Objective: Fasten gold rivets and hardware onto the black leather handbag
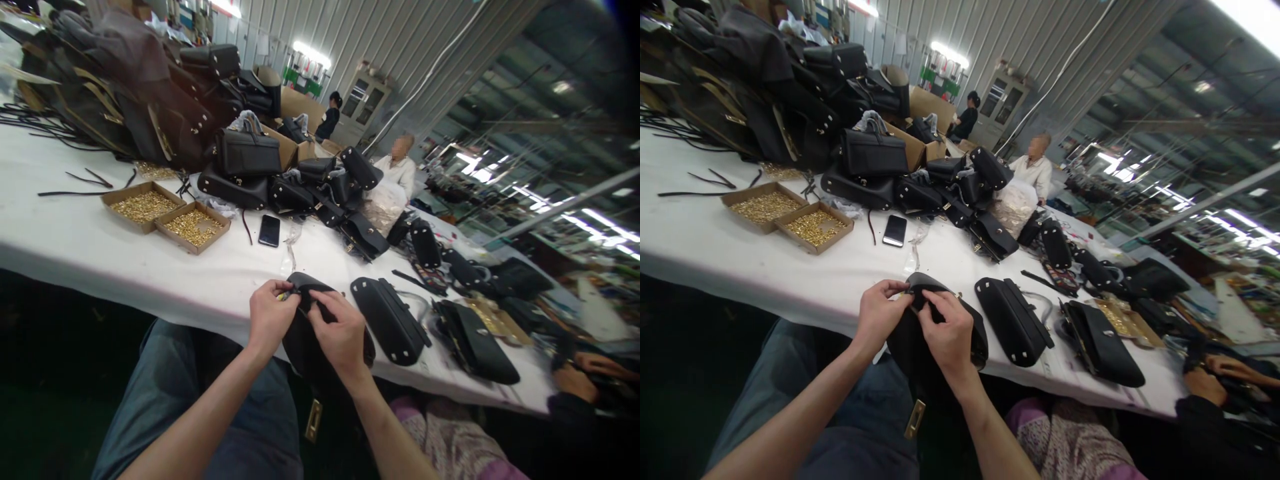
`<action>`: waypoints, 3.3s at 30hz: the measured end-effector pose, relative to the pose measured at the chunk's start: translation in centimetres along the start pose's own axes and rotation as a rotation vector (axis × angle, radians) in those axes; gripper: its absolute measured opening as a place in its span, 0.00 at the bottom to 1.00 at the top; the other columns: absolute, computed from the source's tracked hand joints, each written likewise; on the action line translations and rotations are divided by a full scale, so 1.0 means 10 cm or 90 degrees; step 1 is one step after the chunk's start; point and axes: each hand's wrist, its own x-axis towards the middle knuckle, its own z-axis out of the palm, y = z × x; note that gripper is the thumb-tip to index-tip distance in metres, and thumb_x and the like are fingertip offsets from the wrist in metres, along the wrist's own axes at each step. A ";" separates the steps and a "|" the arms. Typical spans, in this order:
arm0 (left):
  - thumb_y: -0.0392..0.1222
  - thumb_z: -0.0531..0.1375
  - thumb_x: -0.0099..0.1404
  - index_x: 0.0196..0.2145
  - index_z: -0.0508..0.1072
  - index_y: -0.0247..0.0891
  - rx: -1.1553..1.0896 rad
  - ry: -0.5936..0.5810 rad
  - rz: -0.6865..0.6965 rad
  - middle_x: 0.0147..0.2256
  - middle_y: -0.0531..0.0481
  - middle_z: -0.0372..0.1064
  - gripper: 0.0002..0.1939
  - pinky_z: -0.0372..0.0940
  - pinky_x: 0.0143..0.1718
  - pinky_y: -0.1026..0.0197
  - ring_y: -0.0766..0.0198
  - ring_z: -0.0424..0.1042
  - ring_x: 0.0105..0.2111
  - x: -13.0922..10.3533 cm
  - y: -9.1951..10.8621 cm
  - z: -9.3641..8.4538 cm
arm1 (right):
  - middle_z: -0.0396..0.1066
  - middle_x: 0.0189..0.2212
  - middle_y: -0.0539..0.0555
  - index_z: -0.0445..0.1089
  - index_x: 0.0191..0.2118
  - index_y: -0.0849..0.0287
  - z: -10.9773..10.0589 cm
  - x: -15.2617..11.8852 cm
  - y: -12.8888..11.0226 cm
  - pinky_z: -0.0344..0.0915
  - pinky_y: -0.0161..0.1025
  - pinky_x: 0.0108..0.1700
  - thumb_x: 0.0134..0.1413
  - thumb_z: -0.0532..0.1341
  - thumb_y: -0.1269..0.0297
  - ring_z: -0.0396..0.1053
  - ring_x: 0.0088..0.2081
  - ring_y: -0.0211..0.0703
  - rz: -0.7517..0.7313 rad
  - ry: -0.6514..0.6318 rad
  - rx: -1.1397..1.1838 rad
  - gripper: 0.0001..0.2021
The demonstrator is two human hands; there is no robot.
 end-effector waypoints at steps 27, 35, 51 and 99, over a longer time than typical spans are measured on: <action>0.32 0.55 0.73 0.70 0.66 0.51 0.464 -0.267 0.370 0.59 0.40 0.72 0.31 0.72 0.44 0.54 0.50 0.80 0.45 -0.08 0.11 -0.20 | 0.82 0.38 0.55 0.77 0.44 0.56 -0.09 0.14 0.29 0.76 0.41 0.42 0.63 0.69 0.62 0.80 0.38 0.47 0.150 -0.126 0.188 0.07; 0.24 0.49 0.69 0.56 0.73 0.44 0.349 -0.176 0.383 0.55 0.43 0.78 0.26 0.70 0.60 0.52 0.50 0.78 0.57 -0.09 0.05 -0.12 | 0.80 0.34 0.51 0.77 0.41 0.56 -0.09 0.20 0.38 0.74 0.39 0.40 0.61 0.70 0.61 0.76 0.36 0.44 0.175 -0.158 0.237 0.06; 0.36 0.60 0.72 0.53 0.85 0.44 0.435 -0.184 0.352 0.60 0.39 0.79 0.17 0.72 0.65 0.44 0.42 0.79 0.60 0.01 0.12 -0.03 | 0.81 0.36 0.51 0.76 0.42 0.56 -0.08 0.27 0.50 0.73 0.38 0.39 0.60 0.73 0.56 0.77 0.36 0.42 0.189 -0.181 0.334 0.12; 0.34 0.63 0.65 0.42 0.90 0.48 0.281 -0.200 0.171 0.45 0.50 0.87 0.16 0.75 0.51 0.57 0.54 0.85 0.48 0.22 0.11 0.07 | 0.84 0.51 0.60 0.74 0.61 0.57 0.21 -0.15 0.33 0.80 0.49 0.51 0.72 0.62 0.68 0.84 0.46 0.56 -0.053 0.041 -0.184 0.15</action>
